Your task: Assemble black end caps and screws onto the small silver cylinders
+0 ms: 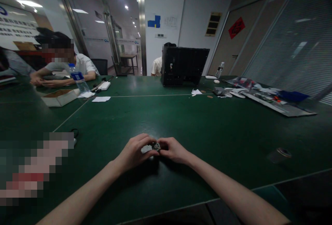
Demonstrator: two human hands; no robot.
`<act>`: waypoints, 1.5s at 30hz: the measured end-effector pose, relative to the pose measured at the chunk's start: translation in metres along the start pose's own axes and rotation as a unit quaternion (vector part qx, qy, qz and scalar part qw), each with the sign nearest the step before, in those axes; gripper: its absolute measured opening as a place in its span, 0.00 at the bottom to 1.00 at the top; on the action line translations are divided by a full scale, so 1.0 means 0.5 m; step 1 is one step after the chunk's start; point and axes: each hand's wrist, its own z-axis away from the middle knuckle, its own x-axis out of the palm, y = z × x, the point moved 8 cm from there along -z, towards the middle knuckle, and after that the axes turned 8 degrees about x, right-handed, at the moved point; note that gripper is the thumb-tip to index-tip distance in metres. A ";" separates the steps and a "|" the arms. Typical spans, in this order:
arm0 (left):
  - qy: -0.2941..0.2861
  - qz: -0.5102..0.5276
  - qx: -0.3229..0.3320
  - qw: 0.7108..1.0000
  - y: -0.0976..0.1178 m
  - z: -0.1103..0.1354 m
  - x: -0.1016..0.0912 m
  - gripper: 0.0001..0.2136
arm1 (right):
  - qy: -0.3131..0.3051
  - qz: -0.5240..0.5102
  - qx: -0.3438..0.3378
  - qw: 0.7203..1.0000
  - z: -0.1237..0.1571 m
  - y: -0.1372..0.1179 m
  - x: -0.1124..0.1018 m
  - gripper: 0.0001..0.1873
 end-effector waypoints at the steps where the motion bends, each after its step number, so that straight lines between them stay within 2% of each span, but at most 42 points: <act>1: -0.001 0.003 -0.004 1.000 0.000 -0.001 -0.003 0.10 | 0.001 0.004 0.000 1.000 0.001 -0.001 0.000 0.07; 8: 0.000 0.030 -0.041 0.999 -0.011 -0.002 -0.027 0.09 | 0.025 0.007 0.008 1.000 0.004 -0.002 -0.020 0.09; 13: -0.029 0.038 -0.067 0.997 -0.026 0.002 -0.020 0.10 | 0.094 0.042 0.004 0.995 0.007 -0.004 -0.064 0.08; 16: -0.057 0.032 -0.078 0.995 -0.030 0.005 -0.012 0.10 | 0.117 0.065 -0.012 0.991 0.011 -0.018 -0.076 0.08; 27: -0.103 0.012 -0.088 0.991 -0.019 0.004 0.008 0.11 | 0.120 0.093 -0.059 0.987 0.024 -0.049 -0.061 0.07; 34: -0.127 -0.024 -0.052 0.990 -0.007 0.001 0.029 0.11 | 0.110 0.141 -0.094 0.979 0.033 -0.076 -0.042 0.05; 37: -0.132 -0.021 -0.045 0.990 -0.003 -0.002 0.034 0.10 | 0.102 0.150 -0.097 0.979 0.033 -0.077 -0.036 0.05; 45: -0.140 -0.011 -0.074 0.987 -0.012 0.001 0.040 0.09 | 0.102 0.162 -0.089 0.977 0.031 -0.075 -0.033 0.04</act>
